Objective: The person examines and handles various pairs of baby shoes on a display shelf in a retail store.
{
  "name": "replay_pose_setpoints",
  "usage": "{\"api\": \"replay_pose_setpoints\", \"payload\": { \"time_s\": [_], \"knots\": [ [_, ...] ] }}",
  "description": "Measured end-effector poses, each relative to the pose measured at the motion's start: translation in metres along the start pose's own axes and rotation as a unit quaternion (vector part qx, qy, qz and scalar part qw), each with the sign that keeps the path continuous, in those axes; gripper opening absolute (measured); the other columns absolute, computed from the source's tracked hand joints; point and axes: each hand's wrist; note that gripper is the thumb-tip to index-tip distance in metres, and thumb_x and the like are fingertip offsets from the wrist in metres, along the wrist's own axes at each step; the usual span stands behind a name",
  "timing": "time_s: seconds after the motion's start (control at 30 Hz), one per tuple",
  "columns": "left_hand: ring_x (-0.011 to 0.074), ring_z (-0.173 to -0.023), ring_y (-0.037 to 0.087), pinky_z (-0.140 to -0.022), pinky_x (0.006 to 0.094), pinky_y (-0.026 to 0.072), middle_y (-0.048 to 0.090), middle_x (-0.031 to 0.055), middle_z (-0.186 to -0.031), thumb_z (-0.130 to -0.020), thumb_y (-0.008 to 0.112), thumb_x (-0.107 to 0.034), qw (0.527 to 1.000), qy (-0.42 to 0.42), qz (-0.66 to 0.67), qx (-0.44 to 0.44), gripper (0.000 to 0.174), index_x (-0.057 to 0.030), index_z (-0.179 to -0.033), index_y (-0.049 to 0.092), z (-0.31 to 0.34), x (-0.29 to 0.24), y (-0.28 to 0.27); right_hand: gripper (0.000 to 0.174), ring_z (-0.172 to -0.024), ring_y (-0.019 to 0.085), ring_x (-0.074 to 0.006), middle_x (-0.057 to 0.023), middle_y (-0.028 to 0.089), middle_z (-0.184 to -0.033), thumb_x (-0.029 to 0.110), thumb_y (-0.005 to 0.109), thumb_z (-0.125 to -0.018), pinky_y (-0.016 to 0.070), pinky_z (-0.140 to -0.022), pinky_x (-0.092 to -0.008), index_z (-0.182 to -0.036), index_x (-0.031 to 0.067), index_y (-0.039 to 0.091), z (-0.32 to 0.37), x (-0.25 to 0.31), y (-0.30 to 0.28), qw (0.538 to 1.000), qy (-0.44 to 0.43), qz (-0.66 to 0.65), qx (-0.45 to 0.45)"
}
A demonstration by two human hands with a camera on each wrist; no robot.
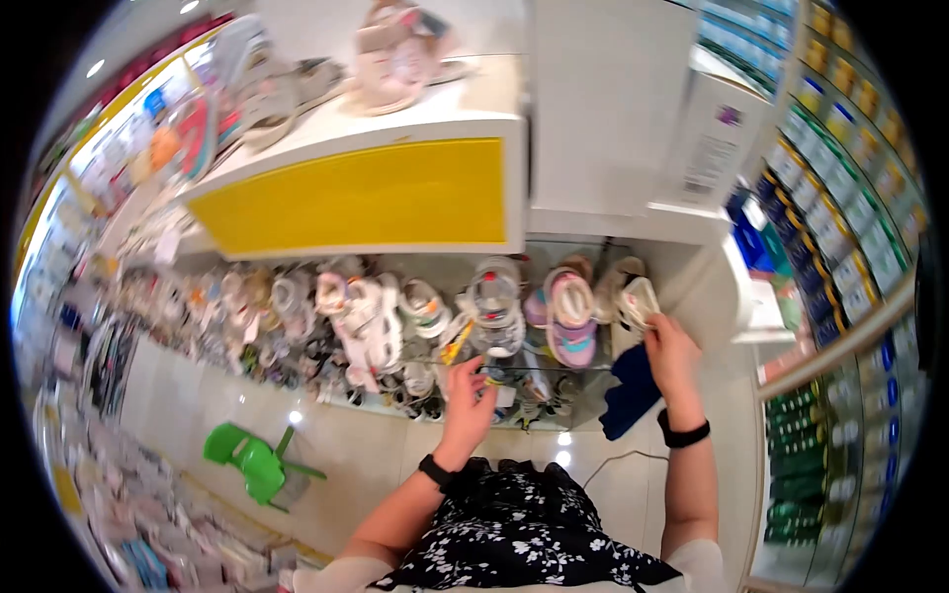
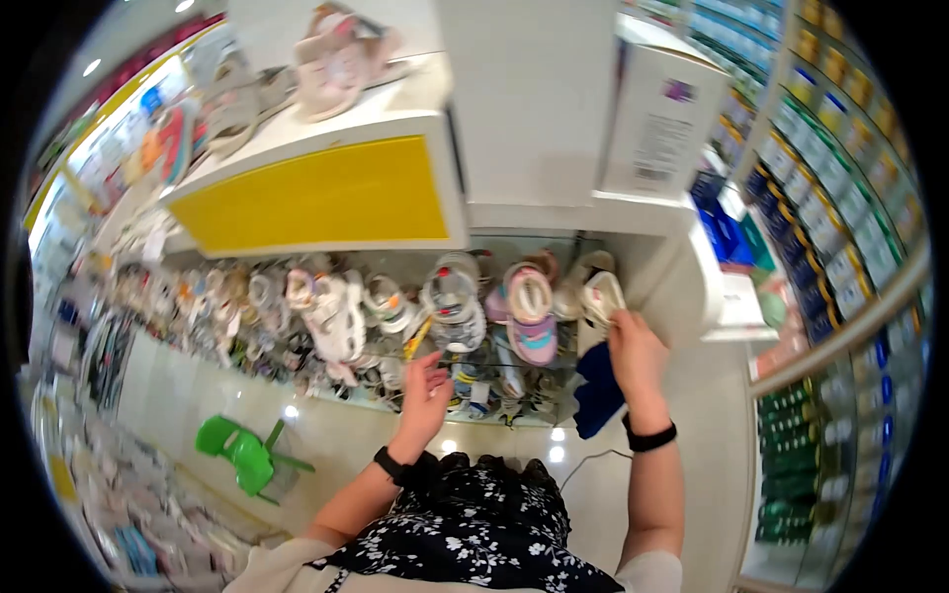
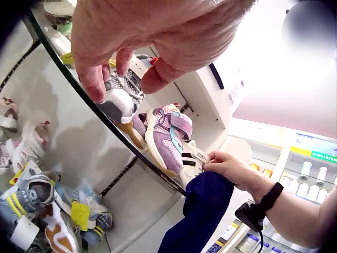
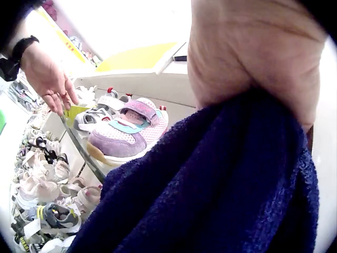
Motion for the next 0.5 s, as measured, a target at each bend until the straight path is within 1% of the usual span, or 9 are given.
{"api": "replay_pose_setpoints", "payload": {
  "time_s": [0.07, 0.1, 0.13, 0.2, 0.23, 0.3, 0.37, 0.47, 0.5],
  "knots": [
    [0.0248, -0.102, 0.058, -0.090, 0.0334, 0.0492, 0.043, 0.0147, -0.121, -0.084, 0.059, 0.002, 1.000, 0.020, -0.006, -0.017, 0.047, -0.0023, -0.128, 0.044, 0.004, -0.004, 0.000, 0.024, -0.081, 0.064, -0.0313, -0.0077, 0.065, -0.092, 0.014, 0.060, -0.086, 0.0507, -0.069, -0.0413, -0.110, 0.0172, 0.061, 0.000, 0.002, -0.005, 0.999, -0.007, -0.044, 0.013],
    [0.0249, -0.103, 0.057, -0.090, 0.0329, 0.0487, 0.043, 0.0146, -0.120, -0.084, 0.059, 0.000, 1.000, 0.013, 0.011, -0.024, 0.044, -0.0024, -0.126, 0.046, 0.006, -0.008, -0.001, 0.037, -0.082, 0.063, -0.0309, -0.0098, 0.065, -0.093, 0.011, 0.061, -0.085, 0.0506, -0.071, -0.0398, -0.122, 0.0187, 0.059, 0.001, 0.000, -0.005, 0.996, 0.010, -0.077, 0.033],
    [0.0247, -0.104, 0.056, -0.090, 0.0328, 0.0483, 0.044, 0.0143, -0.120, -0.084, 0.059, 0.000, 0.999, 0.010, 0.008, -0.034, 0.042, -0.0023, -0.125, 0.048, 0.008, -0.009, -0.003, 0.047, -0.078, 0.062, -0.0285, -0.0122, 0.063, -0.090, 0.007, 0.062, -0.084, 0.0496, -0.070, -0.0385, -0.129, 0.0163, 0.055, 0.002, -0.003, -0.005, 0.990, 0.041, -0.119, 0.067],
    [0.0242, -0.105, 0.055, -0.090, 0.0325, 0.0476, 0.045, 0.0136, -0.119, -0.084, 0.058, 0.000, 0.999, 0.007, 0.003, -0.049, 0.039, -0.0022, -0.122, 0.051, 0.011, -0.011, -0.010, 0.053, -0.075, 0.060, -0.0258, -0.0126, 0.060, -0.084, 0.002, 0.063, -0.082, 0.0487, -0.069, -0.0367, -0.132, 0.0127, 0.053, 0.009, 0.001, -0.014, 0.980, 0.038, -0.189, 0.048],
    [0.0262, -0.106, 0.054, -0.091, 0.0332, 0.0461, 0.048, 0.0133, -0.117, -0.084, 0.057, -0.001, 0.997, 0.017, 0.018, -0.067, 0.032, -0.0028, -0.116, 0.056, 0.012, -0.017, -0.016, 0.053, -0.074, 0.058, -0.0249, -0.0119, 0.059, -0.083, 0.001, 0.063, -0.082, 0.0483, -0.069, -0.0359, -0.132, 0.0118, 0.053, 0.014, 0.000, -0.016, 0.982, 0.039, -0.182, 0.040],
    [0.0287, -0.107, 0.053, -0.093, 0.0345, 0.0446, 0.049, 0.0138, -0.116, -0.084, 0.057, -0.001, 0.987, 0.059, -0.050, -0.142, 0.030, -0.0036, -0.114, 0.057, 0.011, -0.023, -0.036, 0.051, -0.073, 0.056, -0.0228, -0.0098, 0.057, -0.082, 0.000, 0.062, -0.083, 0.0476, -0.070, -0.0342, -0.132, 0.0102, 0.053, 0.029, -0.006, -0.016, 0.983, 0.032, -0.180, 0.016],
    [0.0332, -0.111, 0.050, -0.098, 0.0377, 0.0402, 0.050, 0.0151, -0.117, -0.082, 0.057, -0.002, 0.966, 0.087, -0.100, -0.224, 0.028, -0.0048, -0.110, 0.059, 0.007, -0.029, -0.062, 0.045, -0.087, 0.058, -0.0234, -0.0145, 0.058, -0.097, 0.006, 0.062, -0.087, 0.0475, -0.079, -0.0351, -0.131, 0.0058, 0.053, 0.050, -0.006, -0.026, 0.977, 0.058, -0.205, 0.011],
    [0.0365, -0.118, 0.045, -0.102, 0.0421, 0.0368, 0.048, 0.0191, -0.122, -0.079, 0.061, -0.008, 0.921, 0.100, -0.217, -0.308, 0.040, -0.0034, -0.118, 0.053, -0.017, -0.008, -0.102, 0.041, -0.107, 0.061, -0.0243, -0.0215, 0.061, -0.120, 0.015, 0.062, -0.093, 0.0473, -0.092, -0.0364, -0.130, -0.0008, 0.053, 0.091, 0.003, -0.050, 0.959, 0.117, -0.247, 0.069],
    [0.0383, -0.118, 0.044, -0.102, 0.0435, 0.0367, 0.046, 0.0209, -0.123, -0.079, 0.063, -0.011, 0.919, 0.089, -0.221, -0.315, 0.045, -0.0024, -0.122, 0.050, -0.031, 0.004, -0.111, 0.039, -0.104, 0.061, -0.0261, -0.0211, 0.062, -0.117, 0.018, 0.062, -0.093, 0.0488, -0.089, -0.0356, -0.126, -0.0027, 0.054, 0.088, 0.017, -0.045, 0.954, 0.092, -0.272, 0.080]
  ]
}}
Point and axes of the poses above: each hand's wrist, its own z-axis away from the middle knuckle, its own y-axis out of the palm, x = y × z
